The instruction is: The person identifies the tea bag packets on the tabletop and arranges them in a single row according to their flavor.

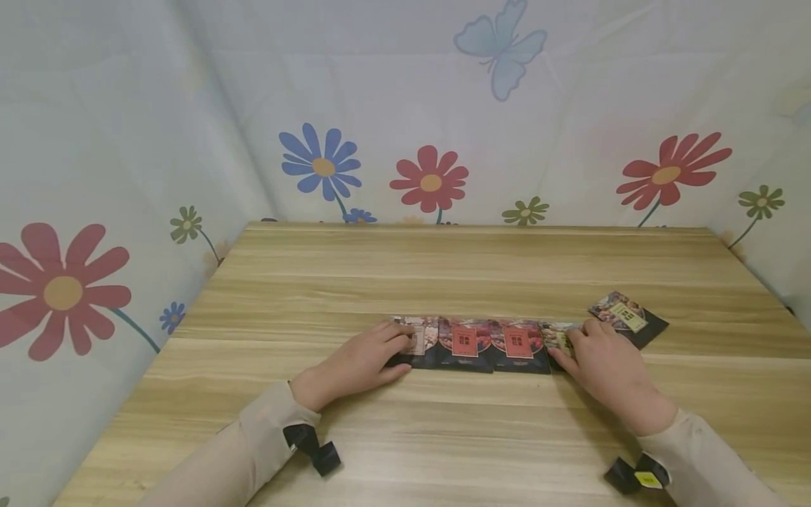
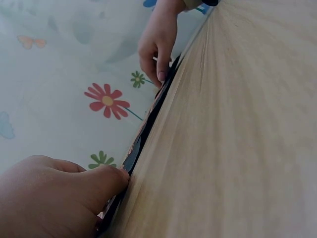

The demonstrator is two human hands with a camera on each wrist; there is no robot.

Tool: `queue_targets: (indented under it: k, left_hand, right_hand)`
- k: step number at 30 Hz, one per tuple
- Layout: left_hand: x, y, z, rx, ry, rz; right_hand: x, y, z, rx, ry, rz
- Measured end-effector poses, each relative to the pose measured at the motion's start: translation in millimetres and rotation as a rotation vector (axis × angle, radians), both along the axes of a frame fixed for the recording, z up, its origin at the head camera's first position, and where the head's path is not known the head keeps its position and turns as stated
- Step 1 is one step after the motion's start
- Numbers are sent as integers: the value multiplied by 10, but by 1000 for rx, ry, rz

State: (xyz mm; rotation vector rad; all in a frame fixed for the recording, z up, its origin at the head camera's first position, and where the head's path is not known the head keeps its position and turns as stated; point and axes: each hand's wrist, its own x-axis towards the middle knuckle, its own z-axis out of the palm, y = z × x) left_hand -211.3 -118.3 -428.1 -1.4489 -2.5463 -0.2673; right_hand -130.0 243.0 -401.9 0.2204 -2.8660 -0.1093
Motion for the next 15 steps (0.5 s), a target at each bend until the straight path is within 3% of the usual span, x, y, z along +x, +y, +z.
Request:
queue_targets:
  k: [9,15]
  left_hand:
    - [11,2,-19,4,15,-3]
    - [18,3,-49,1,20,-2]
  right_hand:
    - [-6,74,86,-52,-22,10]
    - [-15,204,154,-63,17,57]
